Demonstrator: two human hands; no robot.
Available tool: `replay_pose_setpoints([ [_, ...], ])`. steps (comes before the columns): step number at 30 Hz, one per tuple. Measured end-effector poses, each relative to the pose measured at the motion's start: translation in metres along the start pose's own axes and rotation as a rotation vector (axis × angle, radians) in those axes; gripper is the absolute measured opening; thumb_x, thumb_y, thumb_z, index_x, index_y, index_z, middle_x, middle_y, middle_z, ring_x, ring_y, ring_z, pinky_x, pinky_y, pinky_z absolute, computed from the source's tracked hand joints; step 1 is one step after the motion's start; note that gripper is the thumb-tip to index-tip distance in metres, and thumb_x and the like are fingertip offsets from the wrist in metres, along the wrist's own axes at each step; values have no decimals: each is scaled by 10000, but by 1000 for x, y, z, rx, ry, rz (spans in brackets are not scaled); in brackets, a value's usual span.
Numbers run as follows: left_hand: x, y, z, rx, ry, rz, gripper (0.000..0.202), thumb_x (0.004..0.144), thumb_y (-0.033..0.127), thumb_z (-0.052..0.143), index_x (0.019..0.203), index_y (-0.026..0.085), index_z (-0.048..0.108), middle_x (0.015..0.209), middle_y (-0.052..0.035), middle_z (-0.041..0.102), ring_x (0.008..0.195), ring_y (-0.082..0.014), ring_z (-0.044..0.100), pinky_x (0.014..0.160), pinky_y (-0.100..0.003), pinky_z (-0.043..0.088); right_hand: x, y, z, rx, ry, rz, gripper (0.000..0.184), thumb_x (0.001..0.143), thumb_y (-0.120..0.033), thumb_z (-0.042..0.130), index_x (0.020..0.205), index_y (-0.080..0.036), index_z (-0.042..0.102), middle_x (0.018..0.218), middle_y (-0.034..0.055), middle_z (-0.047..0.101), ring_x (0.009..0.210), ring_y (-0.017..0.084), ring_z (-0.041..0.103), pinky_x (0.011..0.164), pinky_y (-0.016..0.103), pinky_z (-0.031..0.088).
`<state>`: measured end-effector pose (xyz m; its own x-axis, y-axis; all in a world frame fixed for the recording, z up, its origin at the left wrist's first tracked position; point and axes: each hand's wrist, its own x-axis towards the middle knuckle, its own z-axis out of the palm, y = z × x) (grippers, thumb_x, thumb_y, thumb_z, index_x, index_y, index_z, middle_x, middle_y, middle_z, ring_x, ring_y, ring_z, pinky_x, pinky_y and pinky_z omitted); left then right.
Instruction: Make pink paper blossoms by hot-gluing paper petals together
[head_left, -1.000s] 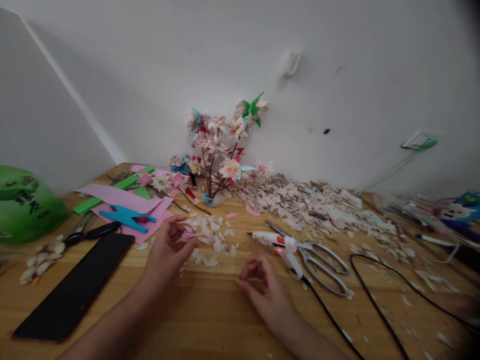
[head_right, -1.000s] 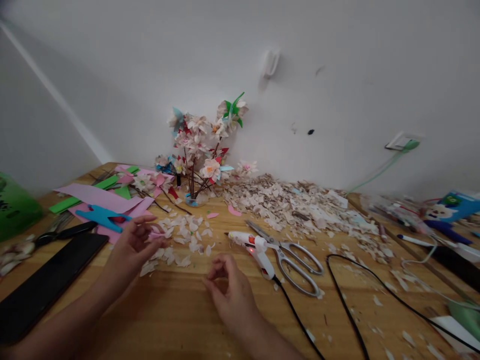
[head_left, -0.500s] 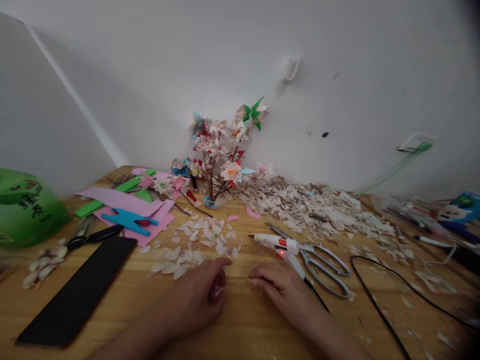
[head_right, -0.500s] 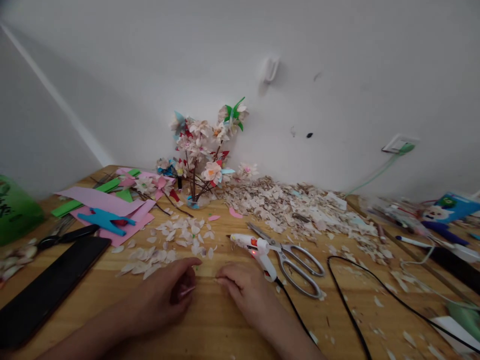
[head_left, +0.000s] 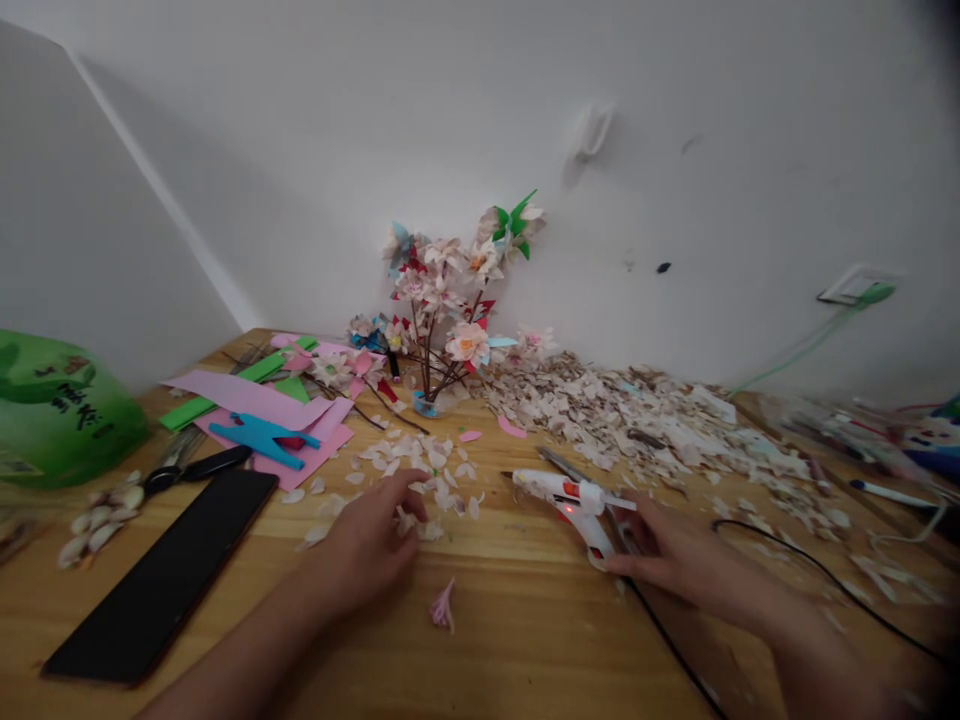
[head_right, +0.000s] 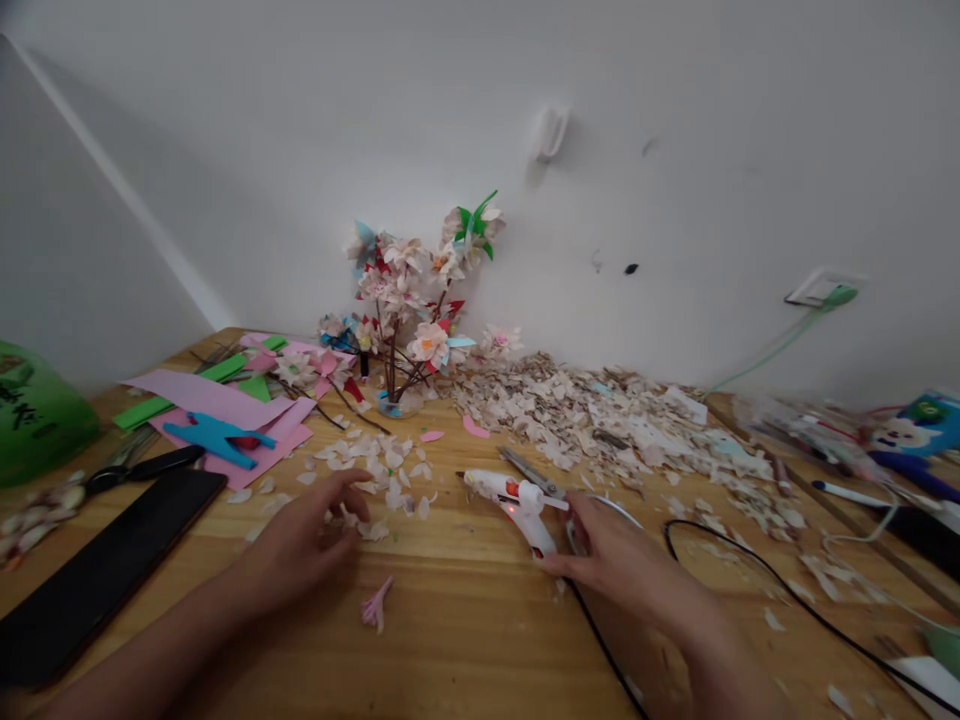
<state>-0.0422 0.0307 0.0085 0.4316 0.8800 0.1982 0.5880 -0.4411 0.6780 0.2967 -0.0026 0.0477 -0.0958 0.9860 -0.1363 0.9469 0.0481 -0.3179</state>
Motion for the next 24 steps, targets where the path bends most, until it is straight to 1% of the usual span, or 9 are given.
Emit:
replay_pose_setpoints([
  [2, -2, 2, 2, 50, -45, 45, 572, 662, 34, 456, 1193, 228, 367, 931, -13, 608, 886, -174, 559, 803, -333, 430, 8, -4, 8, 70, 25, -41, 372, 661, -508, 633, 888, -216, 593, 805, 43, 647, 696, 234, 579, 620, 328, 457],
  [4, -2, 4, 3, 89, -64, 65, 601, 649, 19, 457, 1208, 220, 364, 967, -26, 600, 926, -181, 549, 831, -342, 425, 14, -11, 18, 141, 43, -76, 377, 671, -470, 631, 955, -223, 607, 899, 52, 660, 798, 261, 594, 707, 356, 469],
  [6, -1, 6, 3, 131, -66, 66, 603, 642, 12, 459, 1208, 202, 374, 979, -40, 598, 940, -192, 541, 841, -353, 424, 18, -17, 29, 200, 76, -74, 427, 667, -449, 635, 1016, -204, 611, 1002, 78, 656, 900, 293, 586, 802, 396, 453],
  [8, 1, 6, 4, 170, -69, 63, 591, 641, 8, 458, 1200, 185, 389, 967, -48, 605, 939, -203, 536, 848, -367, 422, 21, -21, 40, 271, 111, -52, 489, 677, -457, 618, 1070, -167, 600, 1073, 107, 642, 951, 308, 577, 849, 419, 437],
  [10, 3, 5, 6, 199, -74, 65, 578, 642, 5, 453, 1190, 179, 404, 946, -48, 615, 934, -209, 533, 849, -375, 421, 23, -21, 48, 347, 121, -13, 490, 710, -476, 573, 1071, -147, 602, 1056, 114, 655, 924, 305, 594, 825, 419, 454],
  [14, 4, 3, 9, 212, -77, 69, 563, 636, 4, 450, 1167, 189, 424, 926, -42, 620, 914, -207, 537, 825, -368, 429, 27, -16, 57, 388, 114, 37, 390, 742, -506, 513, 878, -171, 657, 844, 74, 700, 781, 291, 623, 702, 393, 491],
  [16, 3, 2, 10, 203, -73, 73, 577, 625, -6, 444, 1165, 198, 421, 930, -38, 617, 910, -203, 540, 823, -367, 427, 27, -14, 59, 391, 119, 31, 366, 746, -506, 511, 830, -183, 661, 811, 59, 699, 769, 283, 620, 687, 378, 491],
  [21, 2, 1, 5, 150, -25, 91, 659, 598, -46, 414, 1199, 222, 376, 1013, -38, 605, 960, -196, 528, 862, -372, 401, 25, -14, 61, 398, 137, 44, 374, 763, -497, 515, 882, -178, 670, 765, 36, 690, 717, 259, 617, 637, 354, 489],
  [24, 3, 1, 1, 178, -38, 83, 618, 614, -32, 424, 1176, 226, 415, 969, -30, 627, 944, -215, 525, 855, -386, 392, 23, -15, 61, 394, 156, 39, 385, 766, -487, 523, 939, -174, 668, 777, 30, 689, 728, 252, 618, 642, 344, 486],
])
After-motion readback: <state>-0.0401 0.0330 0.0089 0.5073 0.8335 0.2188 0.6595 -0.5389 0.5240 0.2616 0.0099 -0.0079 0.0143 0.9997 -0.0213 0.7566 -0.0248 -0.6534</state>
